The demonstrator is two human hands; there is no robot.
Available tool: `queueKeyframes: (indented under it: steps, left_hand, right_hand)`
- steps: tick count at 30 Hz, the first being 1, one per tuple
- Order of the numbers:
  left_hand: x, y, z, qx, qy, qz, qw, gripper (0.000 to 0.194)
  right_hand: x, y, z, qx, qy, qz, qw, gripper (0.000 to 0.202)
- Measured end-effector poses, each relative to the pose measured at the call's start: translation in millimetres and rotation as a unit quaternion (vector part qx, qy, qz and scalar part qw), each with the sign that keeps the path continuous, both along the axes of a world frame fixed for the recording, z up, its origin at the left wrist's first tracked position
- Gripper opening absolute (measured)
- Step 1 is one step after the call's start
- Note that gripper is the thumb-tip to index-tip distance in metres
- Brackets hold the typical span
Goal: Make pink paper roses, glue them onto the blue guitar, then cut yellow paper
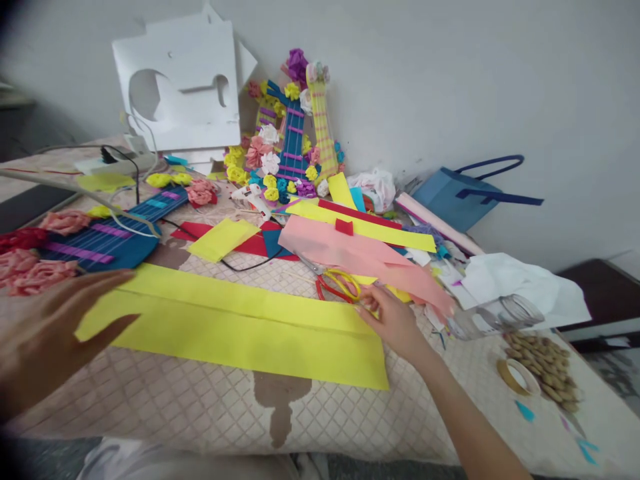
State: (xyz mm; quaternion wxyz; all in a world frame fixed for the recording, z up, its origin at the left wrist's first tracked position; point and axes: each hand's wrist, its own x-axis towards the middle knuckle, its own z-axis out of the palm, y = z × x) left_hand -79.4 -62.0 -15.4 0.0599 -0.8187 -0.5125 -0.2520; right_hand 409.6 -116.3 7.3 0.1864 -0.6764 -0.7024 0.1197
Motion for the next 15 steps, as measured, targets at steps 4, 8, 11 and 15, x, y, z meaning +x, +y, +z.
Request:
queueKeyframes:
  steps: [4,8,11,15]
  left_hand:
    - [51.0,-5.9,10.6,-0.03,0.001,-0.146,0.989,0.044]
    - [91.8,10.9,15.9,-0.076,0.021,-0.232,0.97,0.034]
    - [118.3,29.4,17.7,-0.124,0.049,-0.26,0.956,0.024]
    - [141.4,46.8,10.6,-0.134,0.099,-0.256,0.952,0.022]
  right_hand:
    - [-17.6,47.8,-5.9,0.004,-0.051,0.018,0.999,0.026]
    - [-28.6,70.5,-5.1,-0.063,-0.076,0.021,0.995,0.031]
    - [-33.7,74.7,-2.7,-0.077,-0.084,0.023,0.993,0.028]
    - [-38.2,74.3,-1.1,-0.059,-0.09,-0.009,0.994,0.025]
